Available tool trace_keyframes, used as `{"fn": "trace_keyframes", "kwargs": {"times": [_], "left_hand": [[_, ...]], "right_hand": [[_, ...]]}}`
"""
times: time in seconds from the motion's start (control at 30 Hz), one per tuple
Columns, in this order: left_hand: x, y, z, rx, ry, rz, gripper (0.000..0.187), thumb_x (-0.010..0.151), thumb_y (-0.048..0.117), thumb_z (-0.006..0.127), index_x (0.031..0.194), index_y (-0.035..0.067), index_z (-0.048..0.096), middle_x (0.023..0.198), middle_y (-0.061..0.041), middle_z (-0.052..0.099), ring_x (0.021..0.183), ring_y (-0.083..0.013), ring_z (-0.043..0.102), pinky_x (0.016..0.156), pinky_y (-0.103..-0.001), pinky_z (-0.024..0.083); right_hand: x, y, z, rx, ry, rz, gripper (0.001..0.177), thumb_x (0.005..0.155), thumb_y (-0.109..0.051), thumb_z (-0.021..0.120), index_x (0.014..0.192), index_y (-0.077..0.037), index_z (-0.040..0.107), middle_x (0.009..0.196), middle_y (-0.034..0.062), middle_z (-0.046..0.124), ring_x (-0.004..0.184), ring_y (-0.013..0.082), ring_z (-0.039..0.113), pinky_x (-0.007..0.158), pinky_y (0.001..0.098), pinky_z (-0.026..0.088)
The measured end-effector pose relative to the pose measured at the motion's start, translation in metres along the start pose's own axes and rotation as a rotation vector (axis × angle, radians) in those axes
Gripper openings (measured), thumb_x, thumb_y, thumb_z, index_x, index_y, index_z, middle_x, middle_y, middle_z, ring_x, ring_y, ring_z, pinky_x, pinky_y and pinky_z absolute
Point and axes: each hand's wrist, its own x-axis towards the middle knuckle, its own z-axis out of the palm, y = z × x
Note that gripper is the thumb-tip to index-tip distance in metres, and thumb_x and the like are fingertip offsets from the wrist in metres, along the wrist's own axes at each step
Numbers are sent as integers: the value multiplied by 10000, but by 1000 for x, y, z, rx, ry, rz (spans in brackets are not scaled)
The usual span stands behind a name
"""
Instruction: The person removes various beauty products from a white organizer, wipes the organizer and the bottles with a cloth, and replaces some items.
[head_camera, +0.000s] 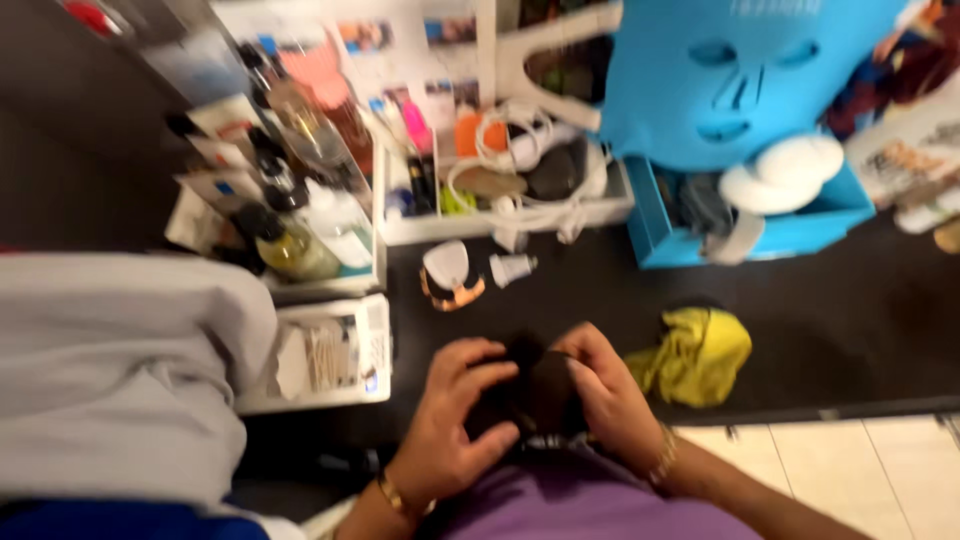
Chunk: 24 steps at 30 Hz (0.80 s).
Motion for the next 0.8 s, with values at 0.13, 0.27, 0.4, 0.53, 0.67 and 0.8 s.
{"fn": "trace_keyframes", "kwargs": {"times": [0.13,0.27,0.4,0.53,0.67,0.8], "left_hand": [[2,-1,2,26,-100,-66,629,735,208,830,1320,100,626,1466,-147,517,1406,-376,435,1161,-482,345],[5,-12,7,147,-174,-69,671,707,245,852,1329,129,628,1459,-104,550,1405,-343,447,1146,-485,332],[11,-17,18,312,-199,-25,706,642,285,871,1287,129,629,1405,-90,570,1359,-332,483,1091,-494,320],[20,-8,41,353,-178,38,666,647,263,857,1265,136,646,1394,-101,571,1341,-334,492,1076,-491,333],[42,19,83,229,-177,228,600,696,250,835,1260,163,650,1410,-111,556,1367,-337,478,1118,-485,359],[70,51,140,256,-317,383,575,766,236,803,1309,161,629,1481,-124,523,1446,-340,432,1206,-518,307]], "right_hand": [[-15,7,-28,141,135,37,92,950,20,561,943,-56,510,974,36,566,904,112,510,814,270,451],[-83,-20,-115,-259,162,-276,143,860,-1,649,894,-85,538,975,69,648,894,142,619,785,296,517],[-157,-54,-198,-335,649,-134,93,970,2,562,951,-88,563,1079,111,744,865,141,594,733,277,445],[-156,-38,-290,-837,907,482,125,987,-131,650,1047,-23,634,999,263,658,866,349,634,796,434,488],[-168,49,-326,-902,683,960,388,867,-160,641,1244,-145,731,1039,205,780,980,330,733,889,453,559],[-154,116,-330,-639,563,600,326,964,-268,626,1175,-37,721,1049,169,793,986,325,726,884,427,559]]}}
